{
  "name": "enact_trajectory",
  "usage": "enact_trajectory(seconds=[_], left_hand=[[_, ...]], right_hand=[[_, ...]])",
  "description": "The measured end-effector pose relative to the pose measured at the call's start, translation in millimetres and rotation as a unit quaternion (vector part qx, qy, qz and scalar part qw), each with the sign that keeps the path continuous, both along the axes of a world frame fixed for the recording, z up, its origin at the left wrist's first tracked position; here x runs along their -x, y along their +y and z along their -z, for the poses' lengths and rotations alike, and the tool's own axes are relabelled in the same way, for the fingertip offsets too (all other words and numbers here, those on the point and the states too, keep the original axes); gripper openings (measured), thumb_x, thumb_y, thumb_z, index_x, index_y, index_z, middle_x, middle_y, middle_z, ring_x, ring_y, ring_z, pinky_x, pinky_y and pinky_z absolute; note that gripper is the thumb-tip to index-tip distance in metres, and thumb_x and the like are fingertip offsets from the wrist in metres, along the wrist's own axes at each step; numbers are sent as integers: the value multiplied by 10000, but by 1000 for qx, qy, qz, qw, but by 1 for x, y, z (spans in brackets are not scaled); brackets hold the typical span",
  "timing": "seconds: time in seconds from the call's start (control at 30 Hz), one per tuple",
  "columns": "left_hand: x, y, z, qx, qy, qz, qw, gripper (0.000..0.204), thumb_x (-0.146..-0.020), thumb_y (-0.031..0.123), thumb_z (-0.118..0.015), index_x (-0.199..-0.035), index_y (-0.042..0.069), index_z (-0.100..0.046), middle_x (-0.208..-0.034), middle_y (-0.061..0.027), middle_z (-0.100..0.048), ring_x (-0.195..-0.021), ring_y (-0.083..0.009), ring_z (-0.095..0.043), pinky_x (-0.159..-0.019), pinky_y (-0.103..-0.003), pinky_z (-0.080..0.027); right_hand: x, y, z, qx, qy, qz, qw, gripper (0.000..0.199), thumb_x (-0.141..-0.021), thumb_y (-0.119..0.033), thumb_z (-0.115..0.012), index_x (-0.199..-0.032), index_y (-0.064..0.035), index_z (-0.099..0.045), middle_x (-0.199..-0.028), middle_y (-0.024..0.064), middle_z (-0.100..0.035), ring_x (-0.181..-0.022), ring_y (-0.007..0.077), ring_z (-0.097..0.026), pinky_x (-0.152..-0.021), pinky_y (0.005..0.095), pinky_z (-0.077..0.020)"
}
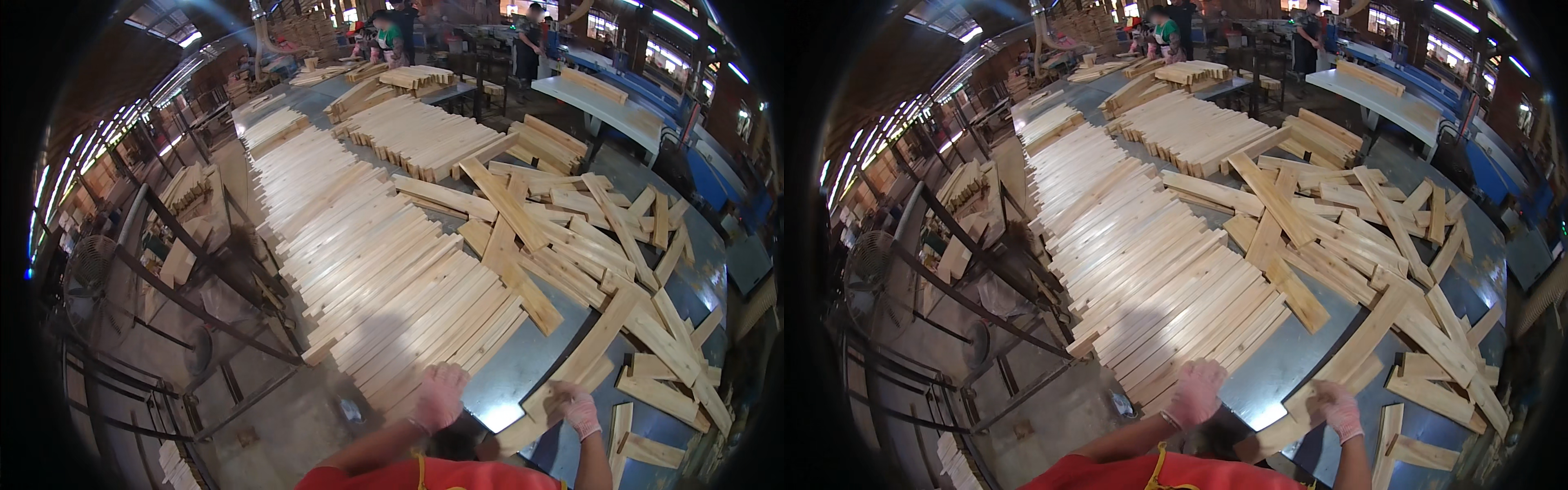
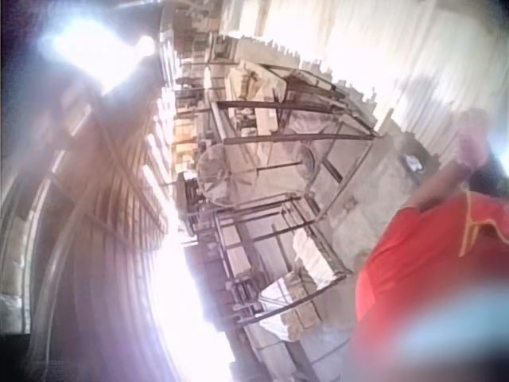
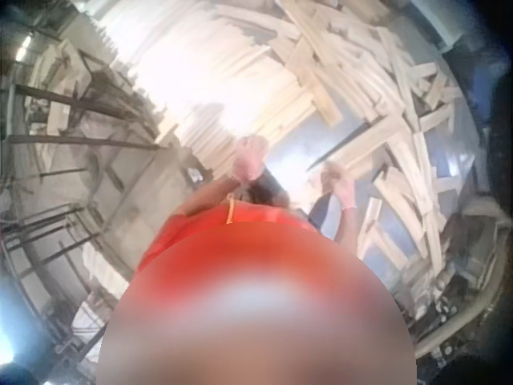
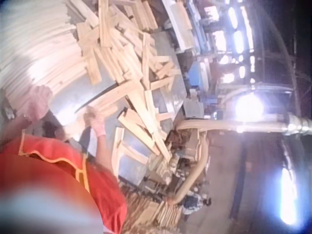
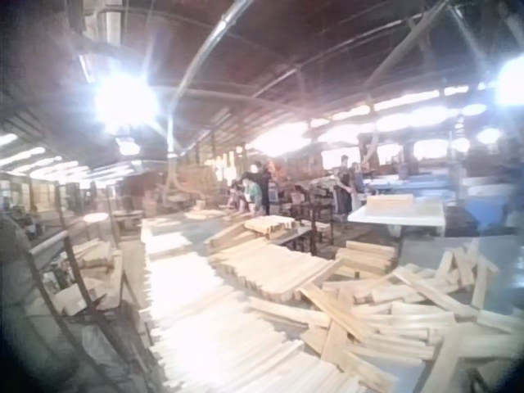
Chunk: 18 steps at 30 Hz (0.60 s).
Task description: The person repeatedly picks up individual wooden planks from a pile on a metal table and stacks them neatly on the left side. The hands handle the planks one at a time, aligning them into a growing stack throughout the clip.
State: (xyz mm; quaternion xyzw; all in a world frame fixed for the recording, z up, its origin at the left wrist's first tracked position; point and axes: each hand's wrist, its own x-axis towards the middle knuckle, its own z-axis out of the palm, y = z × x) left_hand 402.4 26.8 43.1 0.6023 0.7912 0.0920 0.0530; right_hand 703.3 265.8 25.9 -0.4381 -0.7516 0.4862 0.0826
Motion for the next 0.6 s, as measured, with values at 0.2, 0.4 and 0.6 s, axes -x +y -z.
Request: enact_trajectory(seconds=[0.2, 0.4, 0.6], left_hand=[[-139, 18, 37, 27, -122, 157, 980, 590, -905, 326, -683, -1429, 63, -613, -1384, -181, -640, -1363, -324, -561, -1143, -473, -450], [-181, 12, 105, 21, -66, 184, 980, 728, -856, 502, -649, -1523, 224, -556, -1450, -87, -544, -1358, -367, -479, -1110, -535, -408], [-114, 0, 73, 64, -192, 36, 979, 779, -849, 209, -767, -1571, 95, -496, -1553, -172, -536, -1308, -425, -603, -1140, -561, -470]], right_hand=[[-35, 83, 138, 53, 158, 350, 922, 953, -934, -212, -797, -1691, 38, -273, -1615, 277, -496, -1460, 332, -532, -1202, 400, -427], [69, 89, 55, 119, 53, 276, 952, 782, -896, -441, -789, -1452, 71, -587, -1353, 185, -694, -1213, 276, -656, -1052, 394, -518], [83, 115, 29, 214, 363, 219, 880, 495, -925, -249, -815, -1322, 16, -683, -1131, 84, -754, -957, 194, -694, -908, 357, -566]])
